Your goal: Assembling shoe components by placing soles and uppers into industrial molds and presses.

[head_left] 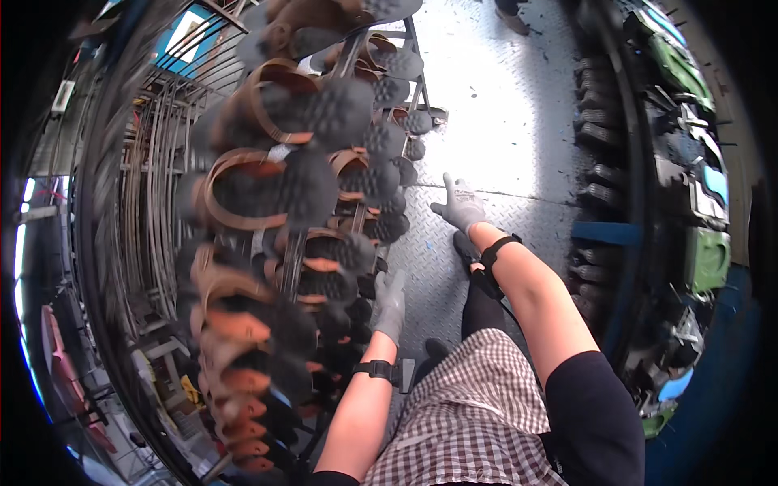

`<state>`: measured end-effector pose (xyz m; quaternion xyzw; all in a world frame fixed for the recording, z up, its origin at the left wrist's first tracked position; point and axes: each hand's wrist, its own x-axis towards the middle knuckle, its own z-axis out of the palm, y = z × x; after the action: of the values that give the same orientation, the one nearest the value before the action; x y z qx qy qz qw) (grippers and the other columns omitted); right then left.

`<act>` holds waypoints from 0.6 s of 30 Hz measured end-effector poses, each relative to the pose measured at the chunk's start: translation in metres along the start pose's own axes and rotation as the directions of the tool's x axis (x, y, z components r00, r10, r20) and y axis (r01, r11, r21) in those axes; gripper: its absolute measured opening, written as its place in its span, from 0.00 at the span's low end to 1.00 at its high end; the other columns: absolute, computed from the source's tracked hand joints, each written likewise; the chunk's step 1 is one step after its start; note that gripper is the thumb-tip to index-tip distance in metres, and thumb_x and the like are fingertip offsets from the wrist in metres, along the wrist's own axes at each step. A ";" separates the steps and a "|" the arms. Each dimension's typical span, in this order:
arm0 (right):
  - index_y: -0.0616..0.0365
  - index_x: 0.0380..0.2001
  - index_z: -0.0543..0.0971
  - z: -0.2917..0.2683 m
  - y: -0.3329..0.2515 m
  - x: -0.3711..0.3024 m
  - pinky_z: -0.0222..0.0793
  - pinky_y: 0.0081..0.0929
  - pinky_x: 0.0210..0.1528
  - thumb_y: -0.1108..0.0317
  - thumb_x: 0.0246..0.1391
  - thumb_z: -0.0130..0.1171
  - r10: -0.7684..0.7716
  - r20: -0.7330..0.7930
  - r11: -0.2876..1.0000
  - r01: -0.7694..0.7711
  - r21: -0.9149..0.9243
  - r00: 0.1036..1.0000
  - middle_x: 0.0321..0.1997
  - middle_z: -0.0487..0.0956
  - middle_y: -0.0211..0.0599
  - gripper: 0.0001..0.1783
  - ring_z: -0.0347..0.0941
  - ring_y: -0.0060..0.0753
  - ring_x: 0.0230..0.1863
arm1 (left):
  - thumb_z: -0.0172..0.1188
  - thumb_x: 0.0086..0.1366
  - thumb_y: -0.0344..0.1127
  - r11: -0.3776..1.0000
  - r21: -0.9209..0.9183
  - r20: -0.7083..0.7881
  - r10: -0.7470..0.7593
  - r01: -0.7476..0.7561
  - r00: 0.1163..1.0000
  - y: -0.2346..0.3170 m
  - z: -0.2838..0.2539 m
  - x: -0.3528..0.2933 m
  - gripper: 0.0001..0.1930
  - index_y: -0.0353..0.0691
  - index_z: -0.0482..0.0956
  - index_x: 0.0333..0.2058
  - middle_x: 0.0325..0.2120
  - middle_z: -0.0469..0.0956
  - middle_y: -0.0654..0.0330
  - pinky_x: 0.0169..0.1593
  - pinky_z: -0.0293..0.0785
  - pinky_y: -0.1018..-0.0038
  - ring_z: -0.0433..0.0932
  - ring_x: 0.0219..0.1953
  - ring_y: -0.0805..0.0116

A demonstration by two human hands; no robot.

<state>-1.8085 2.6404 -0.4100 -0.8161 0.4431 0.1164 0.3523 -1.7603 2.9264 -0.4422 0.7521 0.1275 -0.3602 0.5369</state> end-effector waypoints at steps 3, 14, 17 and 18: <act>0.48 0.76 0.52 -0.010 0.027 0.078 0.69 0.51 0.64 0.46 0.50 0.72 -0.049 -0.061 0.999 0.048 -0.022 0.997 0.67 0.68 0.55 0.57 0.69 0.59 0.66 | 0.69 0.64 0.43 0.999 0.015 -0.027 -0.031 0.032 0.999 0.018 0.062 0.046 0.34 0.31 0.65 0.62 0.50 0.74 0.58 0.56 0.68 0.70 0.72 0.53 0.68; 0.44 0.58 0.76 0.068 -0.028 0.297 0.69 0.40 0.45 0.46 0.56 0.63 -0.506 -0.109 0.816 0.434 -0.383 0.855 0.55 0.77 0.32 0.29 0.74 0.34 0.50 | 0.60 0.70 0.46 0.991 -0.020 -0.284 -0.130 0.130 0.950 -0.074 0.047 0.252 0.20 0.42 0.71 0.54 0.49 0.71 0.62 0.54 0.64 0.65 0.68 0.50 0.65; 0.41 0.33 0.89 0.109 -0.052 0.282 0.76 0.41 0.41 0.62 0.55 0.59 -0.492 -0.106 0.852 0.452 -0.264 0.864 0.39 0.87 0.29 0.10 0.84 0.36 0.46 | 0.55 0.73 0.48 0.990 0.095 -0.252 -0.076 0.103 0.965 -0.059 0.034 0.261 0.24 0.42 0.68 0.61 0.57 0.69 0.60 0.62 0.60 0.63 0.66 0.57 0.63; 0.41 0.31 0.88 0.114 -0.076 0.258 0.76 0.41 0.39 0.62 0.55 0.57 -0.463 -0.060 0.874 0.444 -0.195 0.884 0.37 0.86 0.31 0.10 0.84 0.38 0.43 | 0.54 0.74 0.49 0.970 0.229 -0.257 -0.023 0.084 0.966 -0.052 0.002 0.254 0.25 0.41 0.67 0.63 0.59 0.68 0.59 0.65 0.59 0.62 0.66 0.60 0.62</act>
<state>-1.5835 2.5797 -0.5861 -0.9299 0.2451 0.0262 0.2730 -1.6110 2.8948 -0.6521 0.8471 0.1709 -0.2886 0.4122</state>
